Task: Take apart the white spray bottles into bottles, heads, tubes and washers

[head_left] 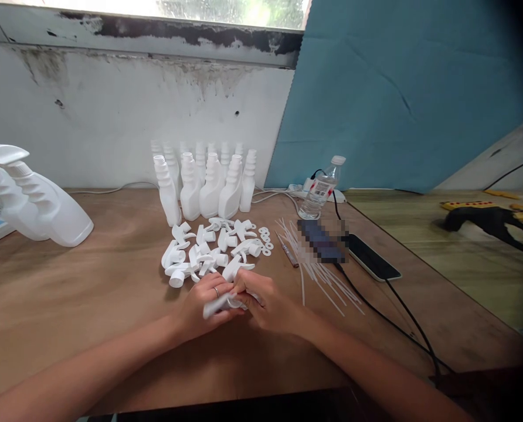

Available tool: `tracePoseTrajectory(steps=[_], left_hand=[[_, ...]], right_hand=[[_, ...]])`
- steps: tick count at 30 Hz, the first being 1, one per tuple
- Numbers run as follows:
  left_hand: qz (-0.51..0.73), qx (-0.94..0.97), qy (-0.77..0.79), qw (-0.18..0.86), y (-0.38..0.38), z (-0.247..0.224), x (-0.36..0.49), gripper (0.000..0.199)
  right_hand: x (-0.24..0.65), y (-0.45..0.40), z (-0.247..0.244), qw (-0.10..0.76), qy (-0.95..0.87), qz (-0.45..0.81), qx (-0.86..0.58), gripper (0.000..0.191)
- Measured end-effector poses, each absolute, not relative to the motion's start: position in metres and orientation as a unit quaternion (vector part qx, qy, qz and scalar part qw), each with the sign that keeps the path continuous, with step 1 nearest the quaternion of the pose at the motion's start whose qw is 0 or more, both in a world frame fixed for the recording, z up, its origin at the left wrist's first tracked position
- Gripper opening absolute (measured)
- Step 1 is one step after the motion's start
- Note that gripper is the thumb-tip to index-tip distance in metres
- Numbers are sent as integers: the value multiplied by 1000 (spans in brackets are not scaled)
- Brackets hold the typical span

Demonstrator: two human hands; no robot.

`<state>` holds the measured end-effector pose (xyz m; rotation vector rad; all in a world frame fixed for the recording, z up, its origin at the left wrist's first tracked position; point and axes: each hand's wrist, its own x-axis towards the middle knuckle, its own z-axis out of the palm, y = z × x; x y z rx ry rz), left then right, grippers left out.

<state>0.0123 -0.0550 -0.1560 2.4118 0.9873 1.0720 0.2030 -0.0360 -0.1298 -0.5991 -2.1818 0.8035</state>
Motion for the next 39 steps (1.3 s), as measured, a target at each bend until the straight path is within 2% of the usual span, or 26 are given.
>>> tracePoseTrajectory(steps=[13, 16, 19, 23, 26, 28, 31, 35, 39], left_hand=[[377, 849, 330, 166, -54, -159, 11, 19], [381, 858, 313, 144, -58, -156, 9, 26], [413, 854, 304, 88, -57, -145, -1, 39], [495, 770, 400, -36, -26, -128, -36, 23], [566, 645, 506, -92, 19, -129, -75, 26], [599, 582, 548, -46, 50, -140, -102, 41], [629, 539, 549, 107, 90, -161, -134, 67], [625, 549, 519, 196, 122, -177, -150, 76], [609, 565, 493, 258, 133, -179, -150, 92]], right_hand=[[198, -39, -134, 384, -865, 253, -203, 19], [200, -43, -131, 388, -854, 260, -229, 17], [202, -47, -128, 391, -840, 285, -246, 10], [205, -46, -129, 387, -841, 302, -228, 6], [205, -44, -132, 385, -843, 318, -203, 8], [205, -44, -132, 373, -844, 325, -206, 8], [208, -43, -131, 354, -850, 323, -220, 12], [213, -40, -129, 331, -864, 305, -226, 25], [214, -37, -131, 327, -880, 269, -216, 28]])
